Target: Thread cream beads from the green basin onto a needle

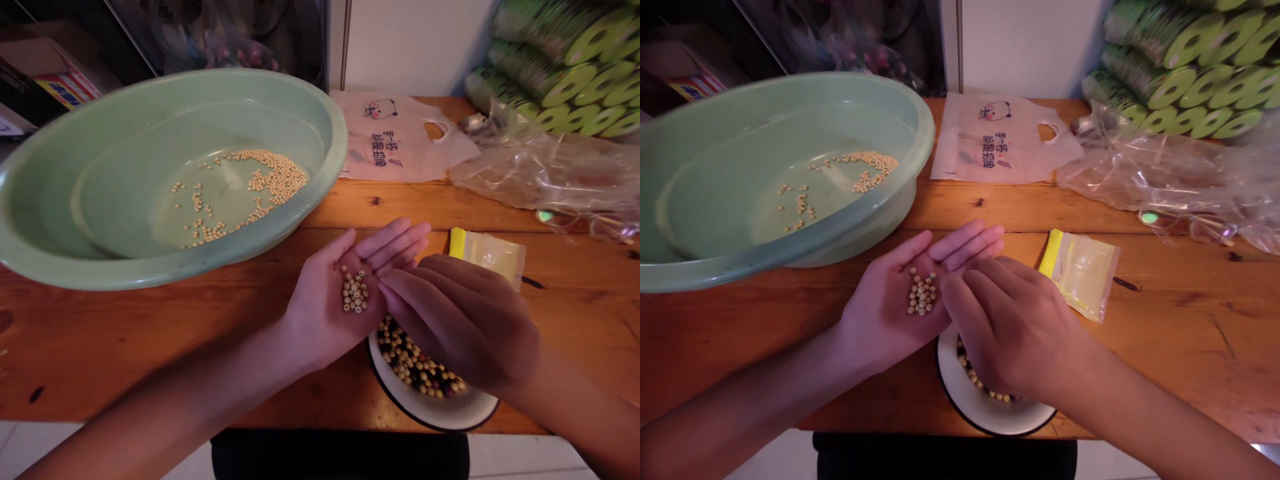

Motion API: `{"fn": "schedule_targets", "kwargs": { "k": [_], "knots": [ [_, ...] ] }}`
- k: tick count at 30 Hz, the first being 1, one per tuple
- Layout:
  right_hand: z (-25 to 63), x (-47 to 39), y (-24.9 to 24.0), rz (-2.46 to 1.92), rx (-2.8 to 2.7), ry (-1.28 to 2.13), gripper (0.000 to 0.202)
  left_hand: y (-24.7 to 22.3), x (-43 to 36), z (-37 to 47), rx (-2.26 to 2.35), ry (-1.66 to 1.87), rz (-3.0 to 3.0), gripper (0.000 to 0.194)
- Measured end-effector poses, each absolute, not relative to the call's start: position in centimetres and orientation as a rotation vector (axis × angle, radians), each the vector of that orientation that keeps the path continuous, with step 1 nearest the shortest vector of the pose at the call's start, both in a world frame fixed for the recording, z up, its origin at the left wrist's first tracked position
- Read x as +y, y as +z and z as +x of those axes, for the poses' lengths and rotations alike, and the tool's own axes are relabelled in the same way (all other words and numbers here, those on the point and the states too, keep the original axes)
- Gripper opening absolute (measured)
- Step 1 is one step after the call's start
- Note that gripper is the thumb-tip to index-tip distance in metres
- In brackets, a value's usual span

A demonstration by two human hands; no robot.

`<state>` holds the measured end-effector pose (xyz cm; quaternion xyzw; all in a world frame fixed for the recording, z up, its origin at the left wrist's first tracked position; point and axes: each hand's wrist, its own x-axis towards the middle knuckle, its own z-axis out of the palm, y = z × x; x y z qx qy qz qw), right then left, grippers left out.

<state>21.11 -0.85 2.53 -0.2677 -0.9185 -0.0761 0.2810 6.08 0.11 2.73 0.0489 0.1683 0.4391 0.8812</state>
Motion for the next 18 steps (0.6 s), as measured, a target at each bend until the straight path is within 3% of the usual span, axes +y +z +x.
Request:
{"fn": "schedule_targets", "kwargs": {
  "k": [18],
  "knots": [
    [21.85, -0.86, 2.47, -0.785, -2.503, -0.207, 0.011, 2.95, 0.39, 6.12, 0.398, 0.905, 0.067, 0.051]
  ]
}}
